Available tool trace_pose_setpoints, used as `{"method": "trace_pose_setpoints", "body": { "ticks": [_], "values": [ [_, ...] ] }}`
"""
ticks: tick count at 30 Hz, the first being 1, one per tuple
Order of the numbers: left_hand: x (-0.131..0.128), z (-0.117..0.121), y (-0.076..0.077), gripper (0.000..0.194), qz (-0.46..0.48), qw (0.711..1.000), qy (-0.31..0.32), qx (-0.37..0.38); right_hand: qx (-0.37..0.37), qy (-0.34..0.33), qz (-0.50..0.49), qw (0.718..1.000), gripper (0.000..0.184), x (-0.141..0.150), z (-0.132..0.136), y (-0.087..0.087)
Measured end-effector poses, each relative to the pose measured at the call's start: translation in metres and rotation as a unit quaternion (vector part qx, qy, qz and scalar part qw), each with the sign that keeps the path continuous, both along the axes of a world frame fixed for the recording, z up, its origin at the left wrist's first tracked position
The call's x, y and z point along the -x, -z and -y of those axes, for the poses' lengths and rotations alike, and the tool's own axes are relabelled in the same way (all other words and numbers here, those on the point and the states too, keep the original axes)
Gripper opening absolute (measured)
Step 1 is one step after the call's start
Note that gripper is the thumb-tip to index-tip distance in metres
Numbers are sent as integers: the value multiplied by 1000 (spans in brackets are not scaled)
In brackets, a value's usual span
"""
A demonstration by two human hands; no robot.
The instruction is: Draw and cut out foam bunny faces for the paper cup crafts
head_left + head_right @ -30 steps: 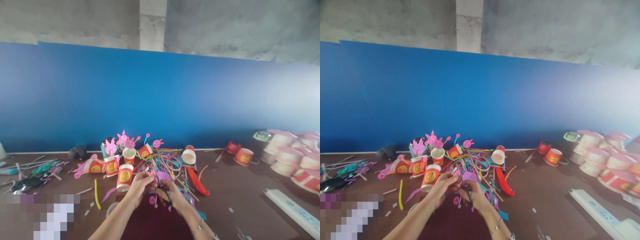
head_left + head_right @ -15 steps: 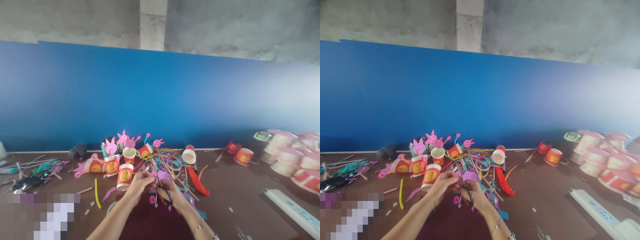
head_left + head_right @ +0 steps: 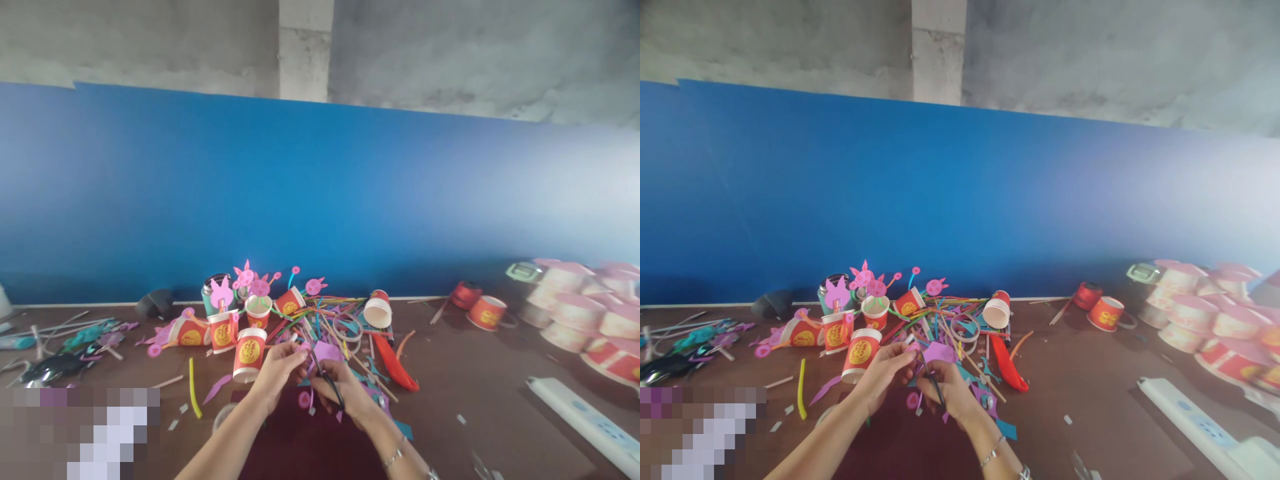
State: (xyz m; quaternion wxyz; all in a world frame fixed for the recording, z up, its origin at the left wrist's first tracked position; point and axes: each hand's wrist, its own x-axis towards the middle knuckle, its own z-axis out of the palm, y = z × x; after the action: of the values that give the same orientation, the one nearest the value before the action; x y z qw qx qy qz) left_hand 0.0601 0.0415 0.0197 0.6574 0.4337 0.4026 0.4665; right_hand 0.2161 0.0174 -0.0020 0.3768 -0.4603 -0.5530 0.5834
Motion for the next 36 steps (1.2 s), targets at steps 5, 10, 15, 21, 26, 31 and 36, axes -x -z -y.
{"method": "trace_pose_setpoints", "body": {
  "ticks": [5,10,15,21,26,31,36],
  "values": [
    [0,-1,0,34,-20,999,16,-19,-2,2,-13,1000,41,1,0,0],
    [2,-2,0,32,-29,999,16,-26,-15,3,-5,1000,40,0,-1,-1],
    [3,-3,1,29,-34,999,9,-24,-13,5,-7,1000,40,0,0,-1],
    [2,-4,2,31,-42,999,7,-20,-9,3,-3,1000,41,-1,-1,1],
    [3,-5,3,30,-60,998,17,-18,18,-12,-8,1000,42,-2,0,-1],
    [4,-7,3,29,-67,997,21,-13,11,-13,-10,1000,41,-2,0,-1],
    [4,-6,3,31,-57,998,28,-17,-5,-9,-12,1000,40,-2,-1,0]
  ]
}}
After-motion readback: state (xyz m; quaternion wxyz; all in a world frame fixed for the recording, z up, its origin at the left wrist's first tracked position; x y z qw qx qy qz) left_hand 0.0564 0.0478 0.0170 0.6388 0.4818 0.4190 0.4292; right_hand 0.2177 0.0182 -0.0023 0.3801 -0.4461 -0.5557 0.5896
